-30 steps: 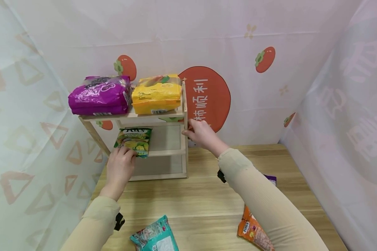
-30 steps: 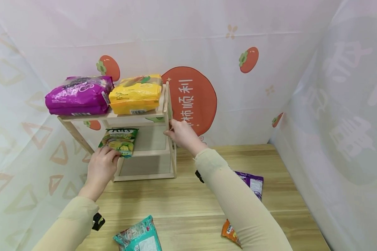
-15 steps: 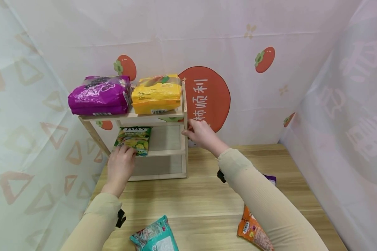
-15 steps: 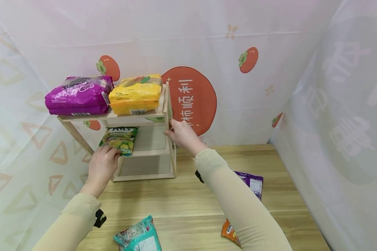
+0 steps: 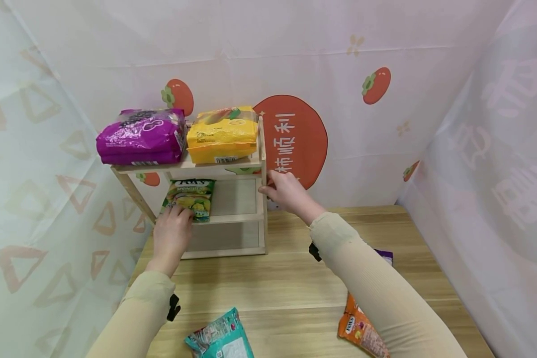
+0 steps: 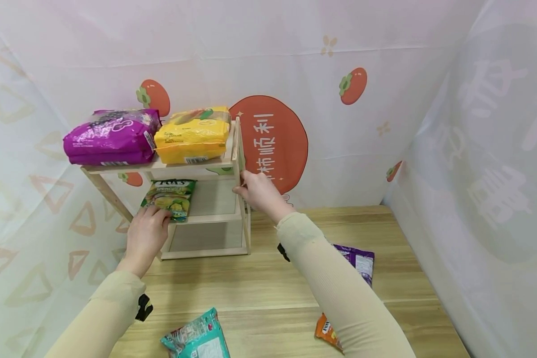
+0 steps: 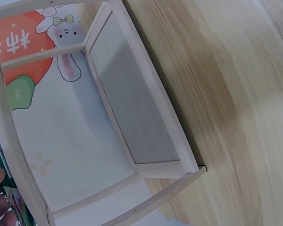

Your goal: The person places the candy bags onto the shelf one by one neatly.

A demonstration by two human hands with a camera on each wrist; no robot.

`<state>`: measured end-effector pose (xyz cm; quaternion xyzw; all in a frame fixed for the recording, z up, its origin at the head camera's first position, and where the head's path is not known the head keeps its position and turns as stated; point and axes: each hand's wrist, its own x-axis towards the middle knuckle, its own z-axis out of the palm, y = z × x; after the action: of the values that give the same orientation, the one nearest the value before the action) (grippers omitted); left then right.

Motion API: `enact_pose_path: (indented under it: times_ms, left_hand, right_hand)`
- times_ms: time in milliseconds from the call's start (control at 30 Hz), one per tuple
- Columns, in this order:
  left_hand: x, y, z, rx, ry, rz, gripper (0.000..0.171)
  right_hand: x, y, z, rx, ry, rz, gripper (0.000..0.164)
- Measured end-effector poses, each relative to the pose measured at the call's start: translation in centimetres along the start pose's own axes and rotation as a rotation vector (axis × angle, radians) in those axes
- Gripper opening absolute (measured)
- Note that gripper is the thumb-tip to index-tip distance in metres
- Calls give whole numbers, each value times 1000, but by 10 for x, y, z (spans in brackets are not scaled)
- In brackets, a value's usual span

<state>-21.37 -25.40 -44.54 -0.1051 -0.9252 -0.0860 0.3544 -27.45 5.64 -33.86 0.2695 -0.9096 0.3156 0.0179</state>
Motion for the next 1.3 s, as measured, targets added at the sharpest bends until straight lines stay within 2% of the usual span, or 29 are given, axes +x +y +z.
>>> enact_pose_path:
  times_ms: [533,867,1300]
  left_hand:
    - [1,-2,-1,-3,-46,-41,5]
    - [-2,-3,-6,-23,-72,0,5]
    - [-18,-1,-8,-93,-24,77,6]
  right_hand:
    - [0,0,1,2,5,-8,22]
    - [0,0,0,-6,9,1,22]
    - [0,0,0,1,3,2,23]
